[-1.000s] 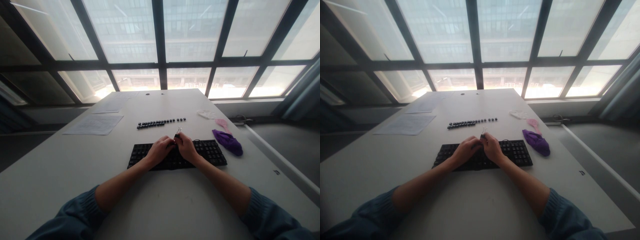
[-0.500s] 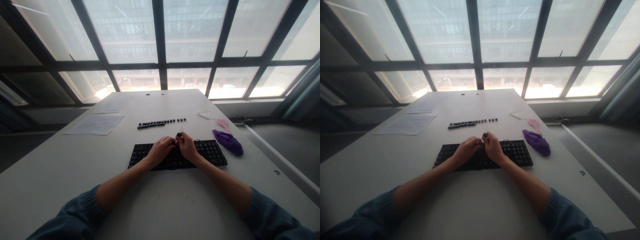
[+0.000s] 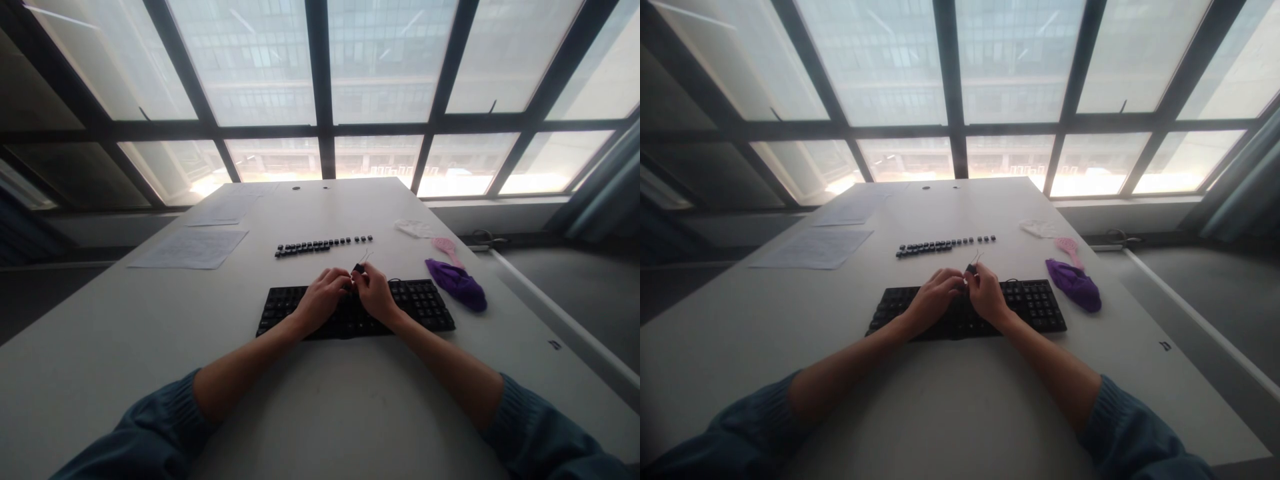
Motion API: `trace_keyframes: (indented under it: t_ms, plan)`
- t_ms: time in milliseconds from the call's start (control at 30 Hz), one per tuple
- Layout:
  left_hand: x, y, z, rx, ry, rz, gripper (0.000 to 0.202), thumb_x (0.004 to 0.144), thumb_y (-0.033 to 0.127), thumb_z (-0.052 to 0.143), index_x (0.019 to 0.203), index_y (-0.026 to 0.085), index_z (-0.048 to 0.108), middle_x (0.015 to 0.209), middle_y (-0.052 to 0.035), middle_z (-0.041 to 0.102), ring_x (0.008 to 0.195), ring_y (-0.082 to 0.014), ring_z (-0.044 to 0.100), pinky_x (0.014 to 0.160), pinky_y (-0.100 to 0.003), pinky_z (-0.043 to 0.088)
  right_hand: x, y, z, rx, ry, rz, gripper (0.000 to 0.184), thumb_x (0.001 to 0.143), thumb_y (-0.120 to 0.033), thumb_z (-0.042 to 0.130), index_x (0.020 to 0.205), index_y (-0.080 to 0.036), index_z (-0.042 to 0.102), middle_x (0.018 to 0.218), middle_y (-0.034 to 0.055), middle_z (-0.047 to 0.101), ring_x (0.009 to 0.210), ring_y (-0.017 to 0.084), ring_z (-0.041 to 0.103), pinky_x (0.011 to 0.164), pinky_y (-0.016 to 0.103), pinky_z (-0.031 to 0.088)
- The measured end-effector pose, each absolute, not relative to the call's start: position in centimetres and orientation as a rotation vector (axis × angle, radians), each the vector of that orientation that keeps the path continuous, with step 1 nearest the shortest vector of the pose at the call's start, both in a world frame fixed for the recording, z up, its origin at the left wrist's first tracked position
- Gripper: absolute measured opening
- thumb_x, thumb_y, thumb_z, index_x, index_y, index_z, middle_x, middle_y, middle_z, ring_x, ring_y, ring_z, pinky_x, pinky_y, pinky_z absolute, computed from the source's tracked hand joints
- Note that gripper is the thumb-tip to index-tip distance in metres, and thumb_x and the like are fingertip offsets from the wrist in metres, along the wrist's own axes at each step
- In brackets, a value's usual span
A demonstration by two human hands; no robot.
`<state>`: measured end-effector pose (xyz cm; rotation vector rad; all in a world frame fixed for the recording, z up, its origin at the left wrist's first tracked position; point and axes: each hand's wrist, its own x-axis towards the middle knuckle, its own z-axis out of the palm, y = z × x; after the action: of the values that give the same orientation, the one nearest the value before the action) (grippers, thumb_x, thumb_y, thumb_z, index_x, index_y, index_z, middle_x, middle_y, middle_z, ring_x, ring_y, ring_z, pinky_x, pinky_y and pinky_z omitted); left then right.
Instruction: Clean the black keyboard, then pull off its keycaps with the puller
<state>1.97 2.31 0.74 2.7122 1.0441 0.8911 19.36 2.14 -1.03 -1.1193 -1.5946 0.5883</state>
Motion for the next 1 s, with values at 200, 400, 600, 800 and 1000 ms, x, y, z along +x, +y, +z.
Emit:
trace_keyframes:
  t_ms: [200, 400, 600, 800, 1000]
  plan:
    - [1.9, 2.3, 0.9, 2.754, 1.045, 0.899, 0.021, 0.090, 0.011, 0.056, 0.108, 0.022, 0.060, 0.117, -0.0068, 0.057, 0.109, -0.0221, 0.053, 0.094, -0.039, 0.050, 19.4, 2.3, -1.1, -1.130, -1.554, 0.615, 0.019, 0.094, -0.036, 0.050, 0.082, -0.022, 0.051, 0.063, 0.0004, 0.061, 0.058, 0.018, 0.061, 0.057, 0.028, 0.045]
    - [1.8, 2.6, 0.4, 2.744, 1.008, 0.917, 0.017, 0.091, 0.015, 0.057, 0.107, 0.022, 0.059, 0.114, -0.0068, 0.060, 0.108, -0.0220, 0.054, 0.095, -0.038, 0.050, 19.5, 3.0, -1.6, -1.126, -1.443, 0.714, 0.022, 0.094, -0.040, 0.049, 0.081, -0.021, 0.050, 0.069, 0.0034, 0.064, 0.054, 0.018, 0.063, 0.053, 0.028, 0.048]
    - [1.9, 2.5, 1.2, 2.656, 1.020, 0.933, 0.019, 0.091, 0.018, 0.059, 0.110, 0.022, 0.060, 0.105, -0.0049, 0.066, 0.102, -0.0209, 0.057, 0.092, -0.036, 0.049, 19.5, 2.9, -1.7, -1.110, -1.475, 0.703, 0.021, 0.094, -0.039, 0.050, 0.081, -0.022, 0.050, 0.068, 0.0028, 0.065, 0.056, 0.018, 0.065, 0.055, 0.029, 0.050]
    - [0.7, 4.1, 3.4, 2.540, 1.121, 1.076, 0.013, 0.089, 0.025, 0.062, 0.101, 0.022, 0.068, 0.098, -0.0043, 0.070, 0.095, -0.0197, 0.061, 0.088, -0.035, 0.050, 19.4, 2.7, -1.2, -1.095, -1.480, 0.702, 0.019, 0.094, -0.036, 0.050, 0.081, -0.022, 0.051, 0.069, 0.0026, 0.066, 0.057, 0.018, 0.065, 0.058, 0.030, 0.050]
    - [-0.3, 11.1, 4.2, 2.478, 1.254, 1.039, 0.014, 0.082, 0.027, 0.069, 0.093, 0.020, 0.074, 0.094, -0.0039, 0.071, 0.081, -0.0161, 0.063, 0.079, -0.029, 0.051, 19.4, 2.8, -1.6, -1.107, -1.488, 0.702, 0.017, 0.094, -0.034, 0.051, 0.082, -0.021, 0.052, 0.071, 0.0031, 0.067, 0.056, 0.018, 0.065, 0.059, 0.029, 0.049]
